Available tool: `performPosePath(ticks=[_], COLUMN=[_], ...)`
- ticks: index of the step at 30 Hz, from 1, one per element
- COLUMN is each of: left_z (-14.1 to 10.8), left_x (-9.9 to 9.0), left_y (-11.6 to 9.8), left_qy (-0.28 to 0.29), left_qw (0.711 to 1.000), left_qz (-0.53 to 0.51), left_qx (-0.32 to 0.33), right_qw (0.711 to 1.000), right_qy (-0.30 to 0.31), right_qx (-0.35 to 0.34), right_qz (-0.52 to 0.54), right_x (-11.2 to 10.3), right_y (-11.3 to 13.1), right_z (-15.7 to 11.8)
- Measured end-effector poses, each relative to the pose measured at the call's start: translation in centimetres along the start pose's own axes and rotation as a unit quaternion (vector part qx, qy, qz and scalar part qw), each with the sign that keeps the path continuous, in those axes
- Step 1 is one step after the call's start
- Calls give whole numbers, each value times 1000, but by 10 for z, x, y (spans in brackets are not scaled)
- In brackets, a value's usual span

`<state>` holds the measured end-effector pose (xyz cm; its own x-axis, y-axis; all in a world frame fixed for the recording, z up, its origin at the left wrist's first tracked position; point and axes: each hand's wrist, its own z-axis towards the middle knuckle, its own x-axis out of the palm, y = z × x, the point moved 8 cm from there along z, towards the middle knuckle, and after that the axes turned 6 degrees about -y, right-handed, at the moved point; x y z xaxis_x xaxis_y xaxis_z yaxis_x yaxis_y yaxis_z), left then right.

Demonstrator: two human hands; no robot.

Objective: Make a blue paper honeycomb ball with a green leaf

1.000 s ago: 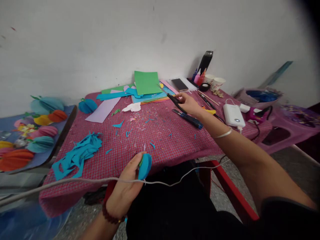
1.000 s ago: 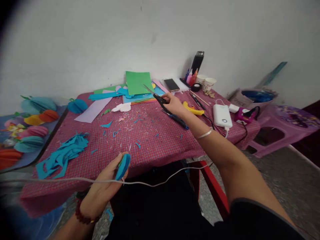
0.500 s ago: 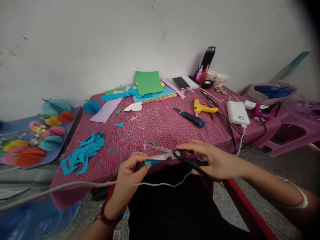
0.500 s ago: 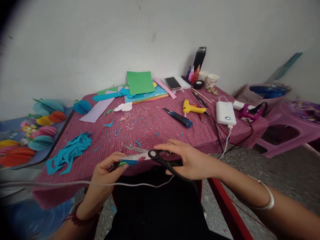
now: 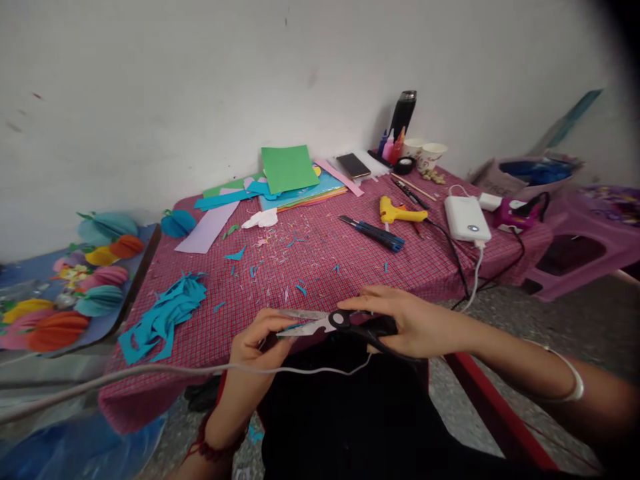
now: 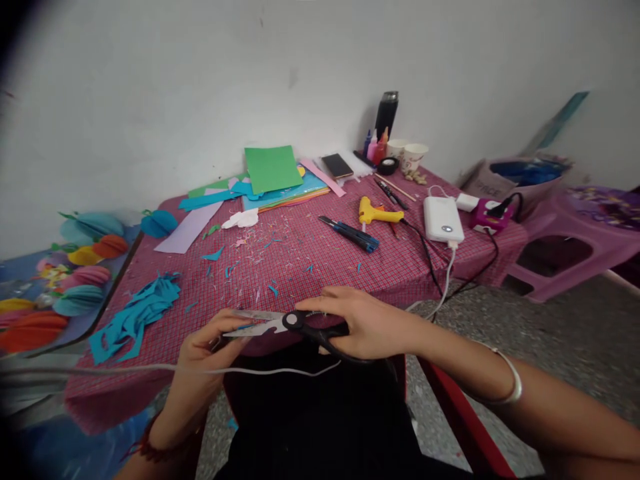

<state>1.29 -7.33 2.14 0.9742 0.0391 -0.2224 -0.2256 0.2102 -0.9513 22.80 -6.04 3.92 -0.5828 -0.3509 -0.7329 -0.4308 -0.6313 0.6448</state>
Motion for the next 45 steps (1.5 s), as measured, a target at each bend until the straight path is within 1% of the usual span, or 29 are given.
performPosePath(ticks=[5,11,14,19,24,30,37,45], left_z=[0,-1,-1,-1,-2,-1,-2,-2], left_x=[-3,-5,-3,-3,-1,4,8,8], left_y=[1,-5,-7,-10,-11,-8,-4,-5], left_qy=[-12,-20,-15,-14,-3,17,32,28], left_qw=[1000,999,999,997,996,998,999,999], left_qz=[15,24,33,51,59,32,12,12], left_qx=[1,26,35,58,70,52,32,34], right_qw=[1000,1000,999,998,999,1000,1000,1000], right_qy=[0,3,21,40,34,18,11,14], right_qx=[6,-2,4,26,24,17,0,5], right_qz=[-9,29,45,29,25,-4,-5,-16], right_x=[-1,1,4,5,4,4,4,7], right_y=[2,2,0,-3,-2,1,4,-3], right_z=[0,1,1,-1,-1,-2,-1,-5])
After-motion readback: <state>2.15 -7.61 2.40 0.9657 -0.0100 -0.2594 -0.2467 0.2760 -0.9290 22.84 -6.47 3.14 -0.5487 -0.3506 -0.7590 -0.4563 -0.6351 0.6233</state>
